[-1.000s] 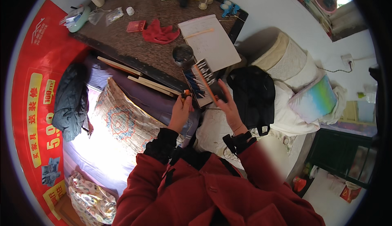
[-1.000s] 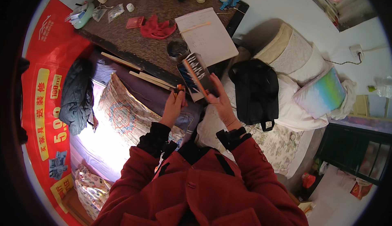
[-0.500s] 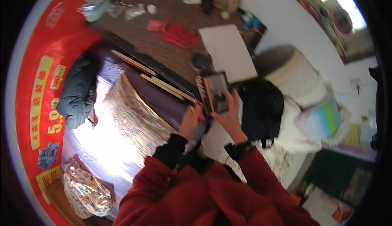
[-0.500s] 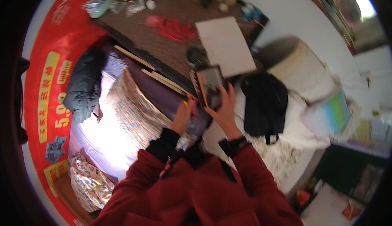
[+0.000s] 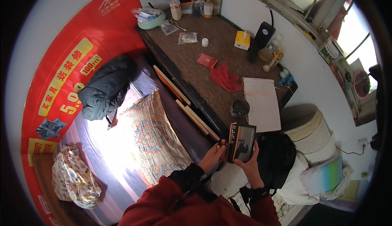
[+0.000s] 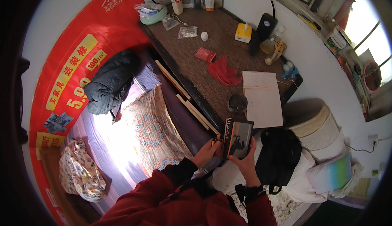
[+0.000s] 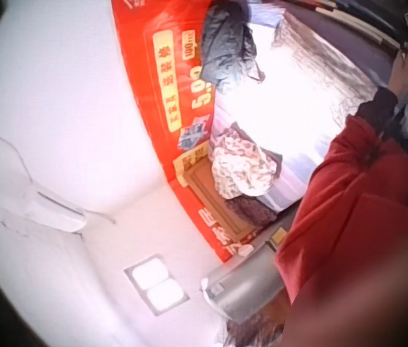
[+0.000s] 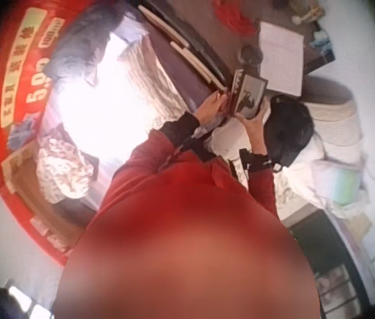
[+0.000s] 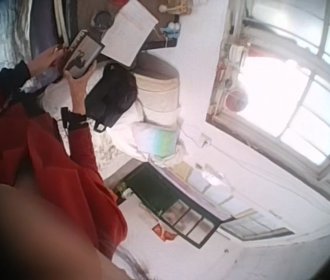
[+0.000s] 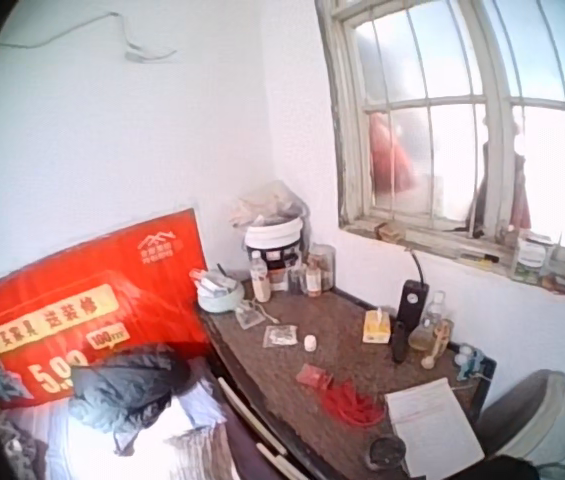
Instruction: The person clears a cluttered table by moving various items aside, then wipes the surface with a red cloth. They handle a notebook, plastic bottles, a tissue box, and other small objects, placing them in different spots before wiping the table.
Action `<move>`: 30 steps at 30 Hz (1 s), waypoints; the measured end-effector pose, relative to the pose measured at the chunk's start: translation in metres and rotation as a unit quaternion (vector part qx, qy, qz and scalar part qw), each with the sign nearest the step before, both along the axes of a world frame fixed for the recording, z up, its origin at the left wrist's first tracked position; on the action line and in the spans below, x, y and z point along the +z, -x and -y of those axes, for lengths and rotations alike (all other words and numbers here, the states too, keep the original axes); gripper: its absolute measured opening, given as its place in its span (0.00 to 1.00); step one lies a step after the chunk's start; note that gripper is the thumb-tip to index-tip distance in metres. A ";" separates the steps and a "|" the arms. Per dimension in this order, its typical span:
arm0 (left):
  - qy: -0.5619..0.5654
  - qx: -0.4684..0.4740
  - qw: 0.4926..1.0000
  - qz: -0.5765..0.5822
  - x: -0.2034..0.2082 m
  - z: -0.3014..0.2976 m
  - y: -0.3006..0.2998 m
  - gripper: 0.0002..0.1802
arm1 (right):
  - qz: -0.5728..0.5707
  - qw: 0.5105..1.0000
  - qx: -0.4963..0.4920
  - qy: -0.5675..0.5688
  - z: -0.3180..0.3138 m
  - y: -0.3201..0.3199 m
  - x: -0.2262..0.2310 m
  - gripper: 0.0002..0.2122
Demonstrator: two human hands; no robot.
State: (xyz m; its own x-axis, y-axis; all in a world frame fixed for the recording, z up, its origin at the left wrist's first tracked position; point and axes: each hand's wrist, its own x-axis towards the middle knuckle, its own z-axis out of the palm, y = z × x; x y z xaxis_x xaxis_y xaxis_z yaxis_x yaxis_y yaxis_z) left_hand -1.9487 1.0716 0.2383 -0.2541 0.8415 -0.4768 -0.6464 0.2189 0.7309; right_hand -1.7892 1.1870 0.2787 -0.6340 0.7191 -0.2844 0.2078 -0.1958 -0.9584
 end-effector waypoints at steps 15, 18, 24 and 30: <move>0.016 0.142 0.988 -0.052 0.022 0.026 0.139 0.16 | -0.071 0.981 0.053 0.171 0.010 0.072 0.044 0.50; 0.011 0.129 0.990 -0.059 0.027 0.014 0.172 0.12 | -0.058 0.989 0.037 0.127 -0.014 0.060 0.059 0.49; 0.019 0.137 0.989 -0.056 0.028 -0.017 0.191 0.09 | -0.088 0.992 -0.067 0.066 -0.061 0.017 0.071 0.39; 0.145 0.204 0.894 -0.373 0.003 -0.075 0.277 0.10 | -0.090 0.973 -0.180 0.117 -0.071 -0.027 0.052 0.38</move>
State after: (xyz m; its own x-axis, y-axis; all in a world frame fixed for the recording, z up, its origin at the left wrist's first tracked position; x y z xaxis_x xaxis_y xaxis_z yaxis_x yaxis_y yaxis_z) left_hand -2.2260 1.1467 0.2409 -0.8496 0.4746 -0.2299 -0.0731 0.3258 0.9426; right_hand -1.7627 1.2582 0.3307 -0.4080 0.8325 -0.3747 -0.0811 -0.4419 -0.8934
